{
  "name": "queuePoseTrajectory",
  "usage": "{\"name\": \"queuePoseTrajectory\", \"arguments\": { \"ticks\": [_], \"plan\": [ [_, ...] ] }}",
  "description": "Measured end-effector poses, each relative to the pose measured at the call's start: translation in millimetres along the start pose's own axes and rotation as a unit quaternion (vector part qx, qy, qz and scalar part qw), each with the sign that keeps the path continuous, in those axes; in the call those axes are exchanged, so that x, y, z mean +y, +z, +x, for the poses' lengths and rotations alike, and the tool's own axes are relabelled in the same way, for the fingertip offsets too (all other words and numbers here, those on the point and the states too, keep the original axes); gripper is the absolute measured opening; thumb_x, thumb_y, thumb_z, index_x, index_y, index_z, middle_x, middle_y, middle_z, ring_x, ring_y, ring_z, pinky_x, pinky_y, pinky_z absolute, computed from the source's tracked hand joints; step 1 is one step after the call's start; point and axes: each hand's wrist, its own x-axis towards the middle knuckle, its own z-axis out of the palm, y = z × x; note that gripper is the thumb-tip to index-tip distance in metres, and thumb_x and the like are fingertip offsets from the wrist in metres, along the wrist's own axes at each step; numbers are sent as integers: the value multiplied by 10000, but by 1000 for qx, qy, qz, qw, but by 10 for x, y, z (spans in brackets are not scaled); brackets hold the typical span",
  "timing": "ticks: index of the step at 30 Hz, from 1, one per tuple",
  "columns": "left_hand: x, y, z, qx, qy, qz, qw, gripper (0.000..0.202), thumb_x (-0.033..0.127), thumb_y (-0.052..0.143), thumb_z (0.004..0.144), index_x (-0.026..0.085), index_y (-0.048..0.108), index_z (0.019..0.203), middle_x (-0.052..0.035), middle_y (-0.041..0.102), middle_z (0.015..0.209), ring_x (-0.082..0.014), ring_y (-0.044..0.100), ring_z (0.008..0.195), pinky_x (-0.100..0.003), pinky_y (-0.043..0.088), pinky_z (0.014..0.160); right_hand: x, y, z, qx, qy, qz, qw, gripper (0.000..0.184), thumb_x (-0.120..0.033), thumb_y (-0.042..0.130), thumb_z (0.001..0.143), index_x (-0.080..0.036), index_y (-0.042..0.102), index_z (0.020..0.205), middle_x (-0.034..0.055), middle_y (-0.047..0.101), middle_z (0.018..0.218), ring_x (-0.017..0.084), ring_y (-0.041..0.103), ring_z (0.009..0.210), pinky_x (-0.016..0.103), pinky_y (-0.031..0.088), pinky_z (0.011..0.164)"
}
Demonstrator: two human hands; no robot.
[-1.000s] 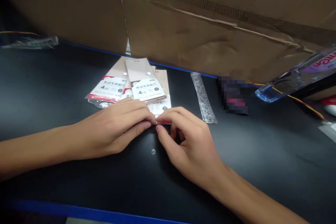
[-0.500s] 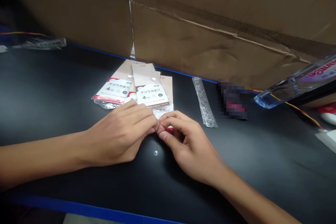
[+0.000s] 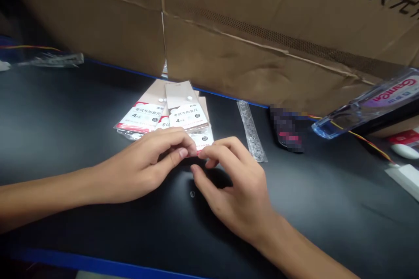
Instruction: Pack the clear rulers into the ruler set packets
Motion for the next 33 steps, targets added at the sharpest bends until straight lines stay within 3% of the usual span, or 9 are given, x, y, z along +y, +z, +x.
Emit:
{"name": "queuePoseTrajectory", "arguments": {
  "ticks": [8, 17, 22, 27, 33],
  "plan": [
    [96, 6, -3, -33, -39, -49, 997, 189, 136, 516, 967, 209, 690, 958, 0, 722, 977, -158, 650, 935, -288, 482, 852, -29, -24, 50, 18, -67, -49, 996, 224, -78, 726, 862, -244, 730, 1012, 27, 753, 903, 156, 710, 746, 271, 590, 687],
    [126, 7, 4, -6, -52, -52, 997, 203, 162, 536, 970, 196, 736, 987, 6, 726, 949, -148, 644, 895, -280, 466, 797, -4, -31, 27, 30, -82, -106, 990, 144, -89, 732, 858, -203, 708, 941, 10, 753, 811, 132, 708, 686, 237, 561, 679],
    [136, 26, 9, 18, -68, -53, 996, 192, 172, 557, 954, 201, 747, 951, 10, 736, 921, -151, 644, 853, -288, 459, 748, 2, -2, -13, -10, -82, -90, 993, 154, -68, 677, 905, -187, 652, 999, 37, 719, 893, 137, 686, 773, 259, 543, 752],
    [118, 18, 28, 28, -44, -49, 997, 198, 156, 547, 956, 180, 742, 930, 5, 737, 919, -140, 653, 865, -272, 465, 754, -74, 23, -52, -129, -85, -6, 988, 155, -64, 629, 925, -187, 611, 1016, 54, 692, 990, 168, 658, 932, 295, 528, 859],
    [25, -179, 73, -39, 46, 13, 998, 171, 193, 578, 951, 179, 742, 1000, 0, 740, 856, -131, 640, 752, -264, 450, 690, -77, -86, -2, -161, -32, 73, 984, 182, -41, 633, 887, -203, 644, 968, 9, 689, 871, 131, 627, 770, 265, 511, 714]
  ]
}}
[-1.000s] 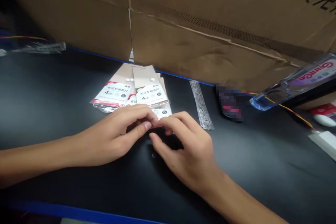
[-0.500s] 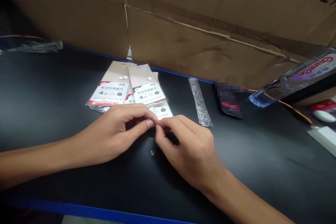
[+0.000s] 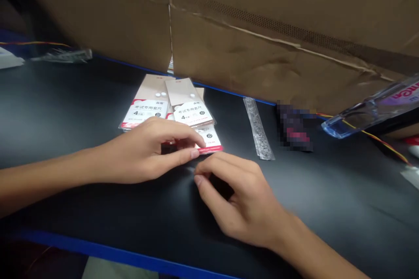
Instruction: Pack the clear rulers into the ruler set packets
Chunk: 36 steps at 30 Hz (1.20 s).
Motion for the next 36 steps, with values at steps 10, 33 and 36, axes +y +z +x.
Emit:
{"name": "queuePoseTrajectory", "arguments": {
  "ticks": [10, 33, 36],
  "plan": [
    [-128, -425, 3, -160, 62, 179, 969, 112, 142, 643, 738, 199, 694, 821, -23, 681, 801, -178, 602, 747, -276, 410, 670, -13, -36, 50, -41, 91, 53, 994, 151, -63, 671, 826, -211, 660, 795, -42, 670, 726, 94, 573, 640, 226, 465, 633],
    [-171, -251, 37, -121, -24, 87, 989, 130, 213, 566, 890, 180, 686, 855, -14, 661, 763, -140, 548, 667, -256, 362, 616, 38, 10, 54, 56, 127, 79, 987, 135, -102, 707, 829, -208, 628, 853, -7, 627, 773, 127, 584, 652, 253, 516, 602],
    [-63, -165, 41, -121, -83, -20, 989, 151, 234, 570, 908, 176, 709, 895, -8, 695, 800, -137, 597, 710, -240, 407, 631, 52, 51, 39, 83, 63, 19, 994, 233, -93, 723, 820, -221, 665, 1006, 21, 685, 917, 168, 650, 798, 310, 565, 750]
  ]
}}
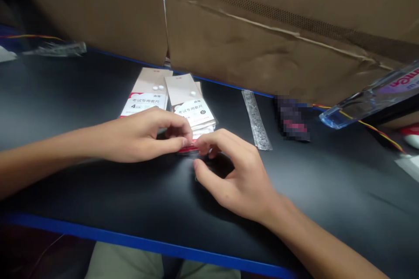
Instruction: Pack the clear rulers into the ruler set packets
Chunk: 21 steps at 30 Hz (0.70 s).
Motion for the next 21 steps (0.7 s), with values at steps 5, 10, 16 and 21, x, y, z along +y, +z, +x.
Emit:
{"name": "queuePoseTrajectory", "arguments": {
  "ticks": [5, 10, 16, 21],
  "plan": [
    [90, 107, 16, 2, -71, -117, 991, 201, 306, 581, 937, 159, 717, 937, -22, 722, 847, -162, 649, 805, -245, 467, 687, 8, 41, 7, 45, -46, -48, 997, 267, -97, 735, 838, -238, 687, 1060, 31, 722, 956, 183, 676, 866, 321, 572, 789],
    [53, 155, 38, -11, -79, -159, 984, 206, 322, 581, 936, 151, 696, 921, -29, 703, 855, -170, 628, 815, -258, 474, 695, -6, 52, 33, 48, -61, -70, 995, 206, -85, 716, 860, -243, 700, 992, 26, 724, 884, 173, 679, 801, 302, 563, 723],
    [80, 190, 46, -8, -75, -150, 986, 144, 225, 564, 907, 163, 684, 858, -7, 683, 827, -155, 600, 800, -238, 452, 677, -29, 79, 36, 45, -70, -76, 994, 215, -72, 683, 876, -252, 705, 990, 22, 725, 873, 166, 681, 780, 299, 565, 710],
    [126, 168, 24, -34, -81, -153, 984, 141, 163, 546, 880, 177, 650, 787, 3, 680, 821, -154, 605, 792, -233, 449, 677, -73, 127, 24, 51, -95, -82, 991, 268, -39, 681, 850, -266, 704, 991, 19, 729, 876, 163, 682, 762, 295, 572, 709]
  ]
}}
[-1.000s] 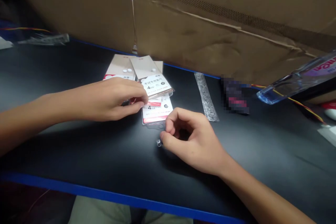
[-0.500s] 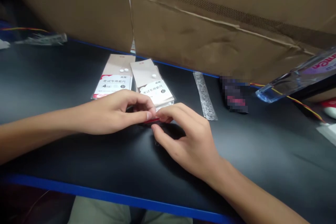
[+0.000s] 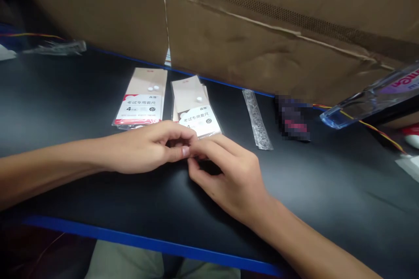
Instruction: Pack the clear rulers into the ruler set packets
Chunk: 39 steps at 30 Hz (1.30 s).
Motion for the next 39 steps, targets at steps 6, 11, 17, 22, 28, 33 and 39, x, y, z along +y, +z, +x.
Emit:
{"name": "queuePoseTrajectory", "arguments": {
  "ticks": [6, 11, 17, 22, 28, 33, 39],
  "plan": [
    [-29, -44, -3, -15, 13, 0, 1000, 152, 158, 523, 907, 177, 668, 868, 0, 694, 888, -154, 608, 847, -247, 461, 741, 46, -33, 11, -3, -11, -9, 1000, 271, -49, 709, 831, -242, 709, 1022, 41, 734, 954, 149, 669, 735, 298, 583, 711],
    [-51, -35, -21, 33, 41, 67, 996, 134, 242, 564, 921, 181, 683, 914, -2, 679, 831, -146, 587, 759, -248, 430, 647, 173, -116, -5, -40, 5, -10, 999, 154, -126, 703, 885, -225, 724, 1001, 51, 761, 982, 95, 563, 543, 254, 479, 488],
    [-13, 14, -66, 95, 124, 111, 981, 115, 221, 667, 858, 174, 736, 937, -14, 699, 802, -136, 609, 724, -255, 465, 663, 183, -135, -23, -21, 13, -13, 1000, 121, -132, 702, 901, -228, 721, 970, 52, 770, 961, 159, 684, 721, 265, 506, 533],
    [-80, 24, -38, 102, 109, 111, 983, 119, 209, 640, 881, 174, 752, 901, -13, 712, 779, -135, 618, 697, -244, 427, 583, 191, -103, -3, -28, 15, -5, 999, 119, -109, 675, 914, -219, 715, 934, 48, 756, 923, 177, 703, 809, 298, 571, 707],
    [-96, 26, 10, 53, 70, 59, 994, 143, 228, 593, 912, 165, 720, 891, -13, 704, 814, -150, 613, 763, -252, 434, 654, 220, -82, -5, -32, 6, 7, 999, 133, -98, 664, 910, -224, 704, 915, 30, 750, 892, 171, 701, 789, 288, 564, 723],
    [-84, -3, 35, 13, 49, 14, 999, 122, 217, 585, 890, 149, 660, 822, -1, 629, 765, -136, 537, 738, -249, 405, 667, 233, -63, -17, -39, -10, 13, 999, 110, -81, 662, 910, -183, 701, 914, 41, 743, 876, 150, 681, 764, 270, 541, 719],
    [-81, -22, 36, -23, 28, -18, 999, 132, 256, 579, 884, 157, 623, 808, 6, 569, 756, -135, 500, 744, -248, 373, 667, 224, -46, -22, -37, -23, 12, 999, 136, -75, 657, 908, -204, 699, 923, 37, 746, 872, 159, 684, 741, 272, 533, 684]
  ]
}}
